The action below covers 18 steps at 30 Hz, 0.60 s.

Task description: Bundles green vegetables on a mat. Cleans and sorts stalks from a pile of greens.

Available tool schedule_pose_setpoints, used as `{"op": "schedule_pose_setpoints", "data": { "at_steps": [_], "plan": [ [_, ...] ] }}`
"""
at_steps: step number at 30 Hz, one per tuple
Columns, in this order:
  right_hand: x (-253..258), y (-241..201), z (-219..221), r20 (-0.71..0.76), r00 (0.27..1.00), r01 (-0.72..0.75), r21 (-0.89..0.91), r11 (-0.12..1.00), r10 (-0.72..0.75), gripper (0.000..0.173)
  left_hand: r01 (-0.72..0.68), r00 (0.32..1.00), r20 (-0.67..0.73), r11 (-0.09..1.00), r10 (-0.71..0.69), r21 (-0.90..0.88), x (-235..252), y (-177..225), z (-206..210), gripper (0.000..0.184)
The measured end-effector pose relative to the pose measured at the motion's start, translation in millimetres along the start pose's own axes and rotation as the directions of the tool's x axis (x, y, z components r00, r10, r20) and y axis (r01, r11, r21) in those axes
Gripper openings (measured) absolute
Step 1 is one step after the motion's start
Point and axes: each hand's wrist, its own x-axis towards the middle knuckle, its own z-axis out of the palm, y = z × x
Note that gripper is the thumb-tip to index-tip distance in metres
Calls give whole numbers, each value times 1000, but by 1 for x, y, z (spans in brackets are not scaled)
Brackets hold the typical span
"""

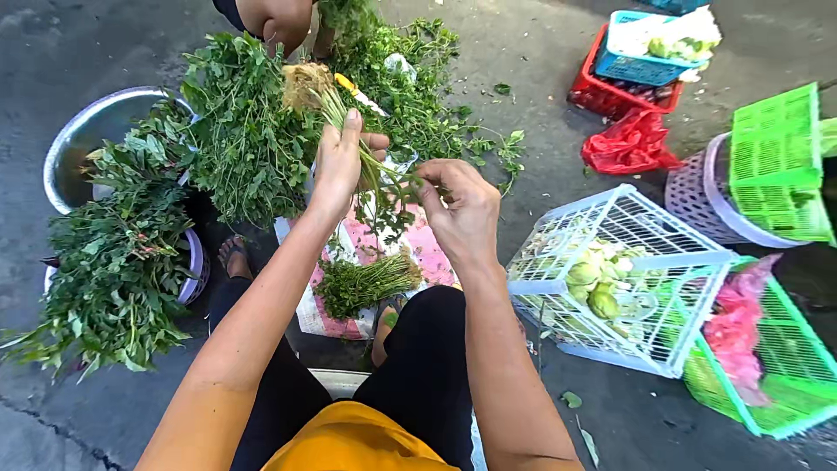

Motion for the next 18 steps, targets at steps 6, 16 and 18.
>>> {"op": "schedule_pose_setpoints", "data": {
  "at_steps": [6, 16, 18],
  "plan": [
    [4, 4, -16, 67, 984, -173, 113, 978, 166, 16, 92, 994, 53, 989, -98, 119, -3, 0, 1, 43],
    [2, 20, -32, 263, 883, -467, 575, 672, 389, 10, -138, 975, 209, 950, 80, 279, 6, -10, -6, 47],
    [1, 26, -37, 246, 878, -470, 608, 640, 411, 10, -91, 975, 219, 965, 36, 248, 6, -12, -3, 43]
  ]
}}
